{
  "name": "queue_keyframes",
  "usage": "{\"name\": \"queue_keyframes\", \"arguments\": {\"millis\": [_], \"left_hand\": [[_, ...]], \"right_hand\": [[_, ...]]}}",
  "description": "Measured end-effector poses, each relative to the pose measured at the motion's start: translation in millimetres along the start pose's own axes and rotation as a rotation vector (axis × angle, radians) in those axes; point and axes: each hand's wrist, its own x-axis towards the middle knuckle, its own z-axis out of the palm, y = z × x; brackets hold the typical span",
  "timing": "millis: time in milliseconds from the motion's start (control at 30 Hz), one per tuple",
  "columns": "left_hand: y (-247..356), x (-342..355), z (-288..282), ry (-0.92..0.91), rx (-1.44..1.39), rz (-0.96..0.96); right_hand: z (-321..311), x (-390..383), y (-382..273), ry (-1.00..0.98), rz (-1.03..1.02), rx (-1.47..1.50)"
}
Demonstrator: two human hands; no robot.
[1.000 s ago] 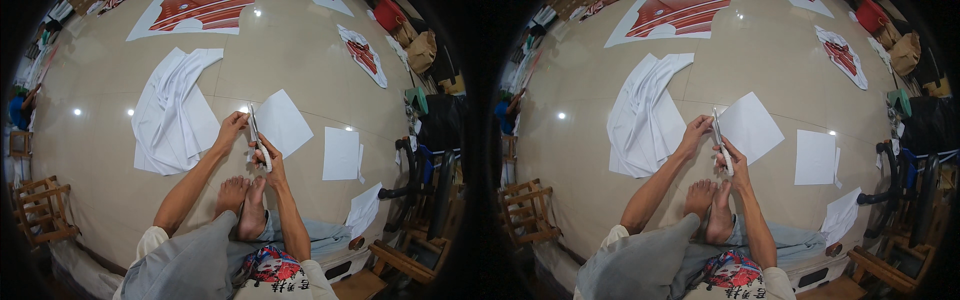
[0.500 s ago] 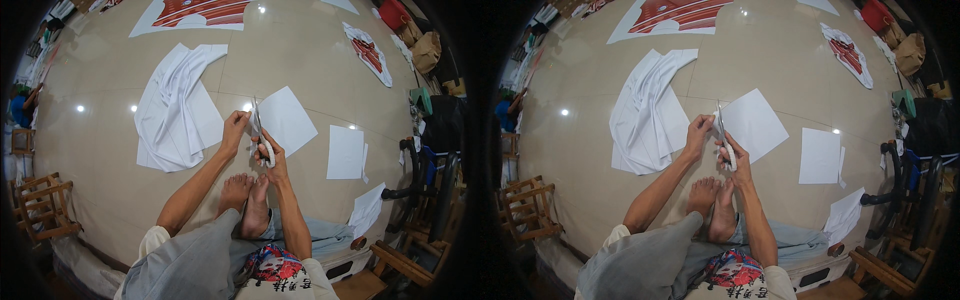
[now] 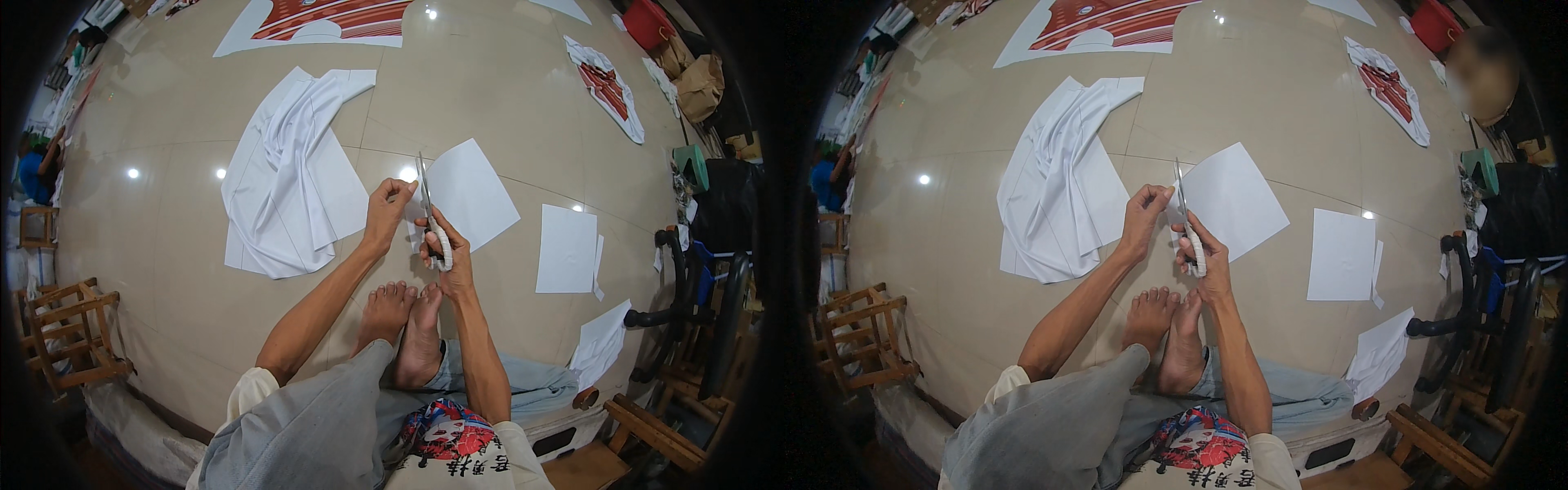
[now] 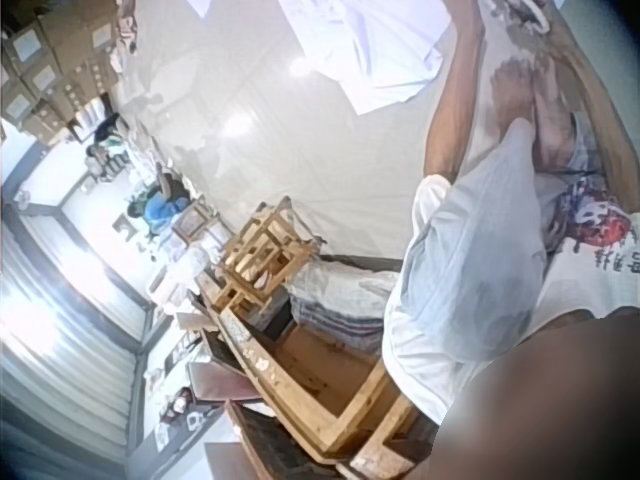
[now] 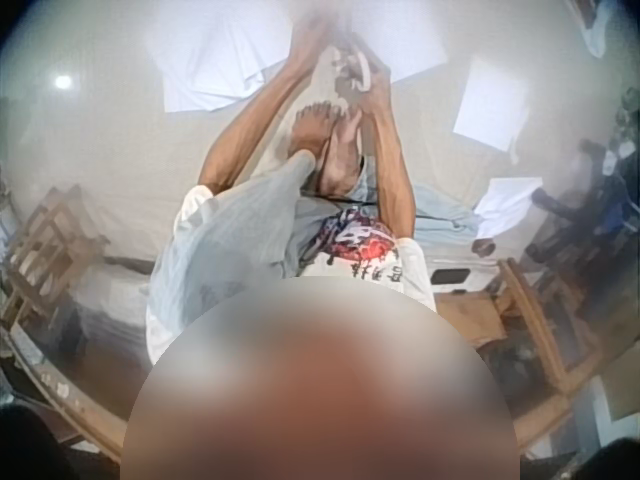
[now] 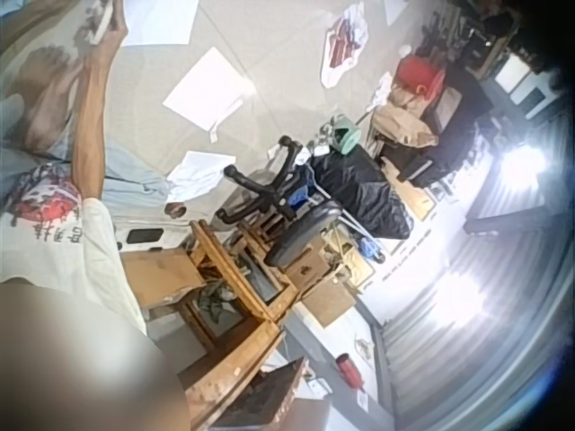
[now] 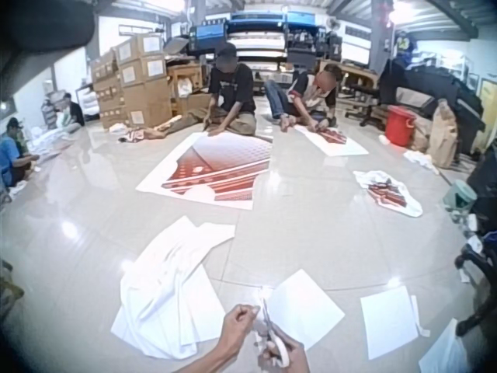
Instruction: The person sits on the floor and uses scissors to cut a large white fabric sheet into smaller rectangular pieces. They align the fabric, cut along straight lines, and set the cut pieces aside.
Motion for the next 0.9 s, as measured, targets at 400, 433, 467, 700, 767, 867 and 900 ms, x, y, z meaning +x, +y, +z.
{"name": "queue_keyframes", "arguments": {"millis": [400,433,467,700,767,867,900], "left_hand": [[-3,1,-3,-0.018,0.018,0.009],[-3,1,-3,-0.019,0.019,0.012],[-4,2,-3,-0.019,0.022,0.014],[2,-2,-7,0.105,0.081,0.042],[11,-10,-8,0.171,0.06,-0.035],[25,-36,0,0.064,0.112,-0.121],[29,-49,6,-0.028,0.142,-0.147]], "right_hand": [[-1,2,0,-0.006,0.011,0.022],[-1,2,0,0.0,0.021,0.011],[-1,2,0,0.001,0.023,0.006],[-1,1,-4,-0.001,0.028,0.0],[-1,-5,-5,0.015,-0.026,-0.055],[3,-19,0,0.142,-0.163,-0.216],[5,-23,3,0.184,-0.243,-0.244]]}}
